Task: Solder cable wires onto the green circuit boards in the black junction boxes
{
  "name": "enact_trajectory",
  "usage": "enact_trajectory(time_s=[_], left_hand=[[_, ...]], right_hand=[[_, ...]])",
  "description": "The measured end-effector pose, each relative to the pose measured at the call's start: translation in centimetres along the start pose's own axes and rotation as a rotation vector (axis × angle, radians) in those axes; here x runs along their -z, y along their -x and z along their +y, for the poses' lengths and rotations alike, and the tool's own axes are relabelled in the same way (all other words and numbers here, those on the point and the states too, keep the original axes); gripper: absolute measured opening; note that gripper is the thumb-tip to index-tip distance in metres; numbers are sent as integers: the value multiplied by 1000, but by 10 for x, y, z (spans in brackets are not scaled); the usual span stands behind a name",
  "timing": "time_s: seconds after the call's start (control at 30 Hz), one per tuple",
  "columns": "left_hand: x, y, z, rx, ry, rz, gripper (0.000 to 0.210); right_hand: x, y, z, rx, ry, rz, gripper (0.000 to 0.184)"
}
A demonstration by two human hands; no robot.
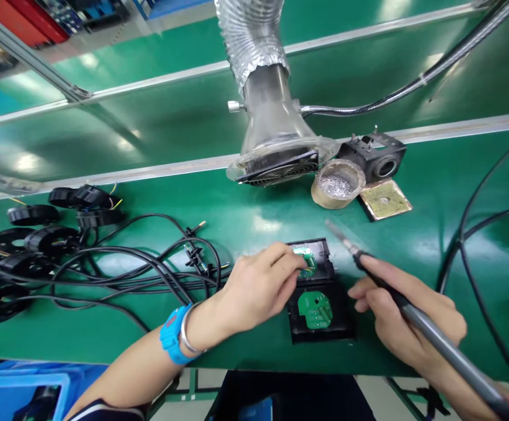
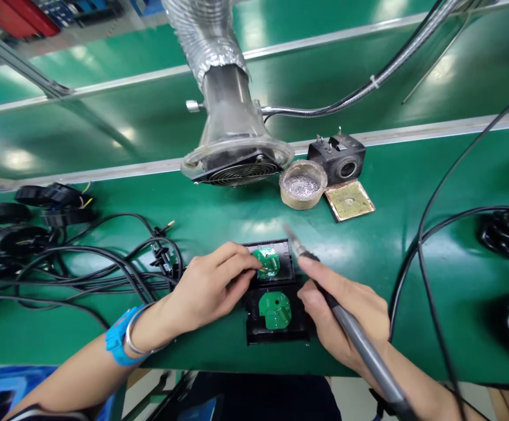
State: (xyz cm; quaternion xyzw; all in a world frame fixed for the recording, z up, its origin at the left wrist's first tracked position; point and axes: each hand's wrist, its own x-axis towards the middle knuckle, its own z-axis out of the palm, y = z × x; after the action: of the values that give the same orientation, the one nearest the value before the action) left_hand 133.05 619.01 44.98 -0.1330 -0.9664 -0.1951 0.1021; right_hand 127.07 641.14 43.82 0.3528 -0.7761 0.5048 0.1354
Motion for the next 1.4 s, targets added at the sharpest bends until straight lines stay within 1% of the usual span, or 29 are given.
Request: enact_trajectory(time_s=[0.07, 0.17, 0.23, 0.33, 0.4, 0.5, 0.57, 0.63, 0.67, 0.77, 0.83, 0.9, 0.97, 1.13, 1.23, 1.4], left_hand=[[3, 4, 2, -54, 72, 73, 20], [2, 9, 6, -187, 68, 181, 23], [1, 12, 7, -238, 59, 222, 24], [-2, 14, 6, -276, 62, 246, 22], [-3, 15, 3, -317, 69, 243, 23], [0, 13, -2, -348, 86, 194, 25], [3, 10, -5, -328, 59, 118, 26], [6, 4, -7, -279, -18, 6, 27], [7, 1, -8, -251, -67, -57, 27], [8, -9, -8, -191, -180, -217, 27], [6, -15, -9, -177, -215, -272, 27], [5, -17, -9, -147, -228, -303, 24], [5, -18, -9, -107, -227, -317, 22], [4, -14, -9, -74, -201, -295, 22], [3, -13, -9, -77, -199, -278, 21], [1, -13, -8, -75, -228, -289, 19]], right_hand=[[-4, -3, -6, -83, -29, 4, 34], [-11, -8, -17, -165, -125, -86, 22], [-14, -10, -23, -189, -205, -147, 22], [-16, -11, -26, -180, -224, -175, 25], [-18, -11, -26, -119, -176, -170, 27], [-23, -12, -20, -7, -106, -181, 27], [-25, -12, -13, 76, -49, -174, 25], [-22, -11, -7, 135, 21, -142, 27], [-19, -11, -5, 139, 46, -122, 31], [-6, -6, -4, 80, 70, -61, 50], [3, -3, -7, 76, 60, -23, 54], [9, -1, -11, 92, 31, -17, 48], [10, 1, -13, 82, 5, -49, 40], [3, 3, -10, 36, -9, -99, 28], [-2, 3, -7, 51, -17, -125, 26], [-5, 2, -7, 58, -44, -174, 34]])
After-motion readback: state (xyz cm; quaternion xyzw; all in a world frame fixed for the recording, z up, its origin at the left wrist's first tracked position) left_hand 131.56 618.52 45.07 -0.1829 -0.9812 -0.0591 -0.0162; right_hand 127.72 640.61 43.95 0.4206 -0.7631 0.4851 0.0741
